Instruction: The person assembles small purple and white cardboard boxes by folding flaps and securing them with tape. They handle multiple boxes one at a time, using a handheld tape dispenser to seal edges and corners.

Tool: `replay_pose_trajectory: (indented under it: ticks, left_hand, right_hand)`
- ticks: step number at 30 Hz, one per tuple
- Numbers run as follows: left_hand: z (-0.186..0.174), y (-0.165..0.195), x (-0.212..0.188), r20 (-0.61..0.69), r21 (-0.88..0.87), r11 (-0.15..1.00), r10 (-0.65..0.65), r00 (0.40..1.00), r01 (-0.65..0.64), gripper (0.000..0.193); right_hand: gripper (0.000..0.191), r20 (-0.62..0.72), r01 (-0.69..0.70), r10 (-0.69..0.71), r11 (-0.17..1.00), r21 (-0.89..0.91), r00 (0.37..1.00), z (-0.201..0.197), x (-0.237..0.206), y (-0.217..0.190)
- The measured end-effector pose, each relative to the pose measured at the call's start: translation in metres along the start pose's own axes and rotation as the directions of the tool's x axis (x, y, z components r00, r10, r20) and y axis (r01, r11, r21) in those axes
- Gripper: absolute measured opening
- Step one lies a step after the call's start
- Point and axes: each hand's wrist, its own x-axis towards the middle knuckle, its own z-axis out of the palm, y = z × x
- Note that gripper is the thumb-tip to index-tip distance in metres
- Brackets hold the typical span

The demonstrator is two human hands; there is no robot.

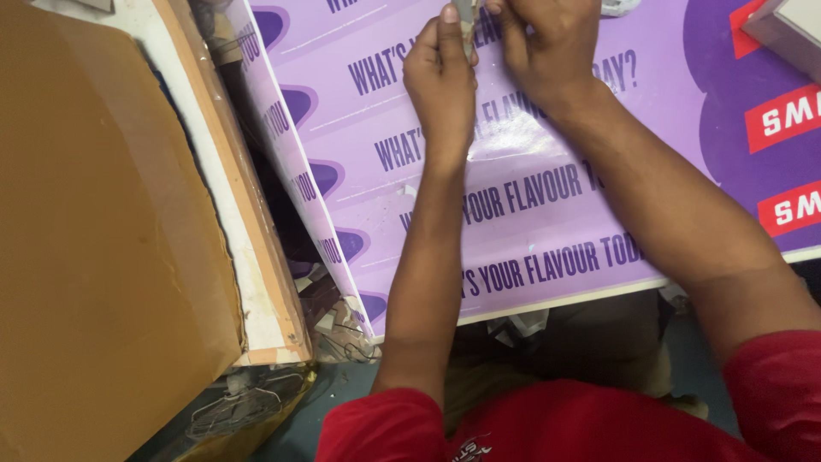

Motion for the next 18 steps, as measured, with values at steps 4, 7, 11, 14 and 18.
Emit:
replay_pose_trajectory:
  ticks: [4,7,11,14,18]
  left_hand:
    - [0.0042,0.0009,-0.0025,-0.084,0.094,0.994,0.066,0.994,-0.058,0.045]
    - [0.0056,0.0006,-0.0032,-0.112,0.165,0.982,0.106,0.988,-0.087,0.044]
    - [0.0051,0.0001,-0.0035,-0.132,0.138,0.988,0.083,0.988,-0.065,0.044]
    - [0.0061,0.0,-0.0033,-0.139,0.203,0.976,0.11,0.984,-0.081,0.044]
    - [0.0085,0.0003,-0.0054,-0.153,0.261,0.961,0.131,0.98,-0.088,0.043]
  right_hand:
    - [0.022,0.028,-0.02,0.02,1.0,-0.008,0.999,-0.0004,0.0011,-0.0008]
    - [0.027,0.054,-0.046,0.045,0.999,0.009,0.998,-0.0007,0.0,-0.0017]
    - [0.016,0.075,-0.048,0.047,0.999,0.02,0.996,-0.0008,-0.0024,-0.005]
    - [0.014,0.039,-0.018,0.019,0.999,-0.029,0.999,-0.0012,-0.0018,-0.0066]
    - [0.014,0.016,-0.026,0.026,0.999,-0.042,1.0,-0.0004,0.001,-0.0063]
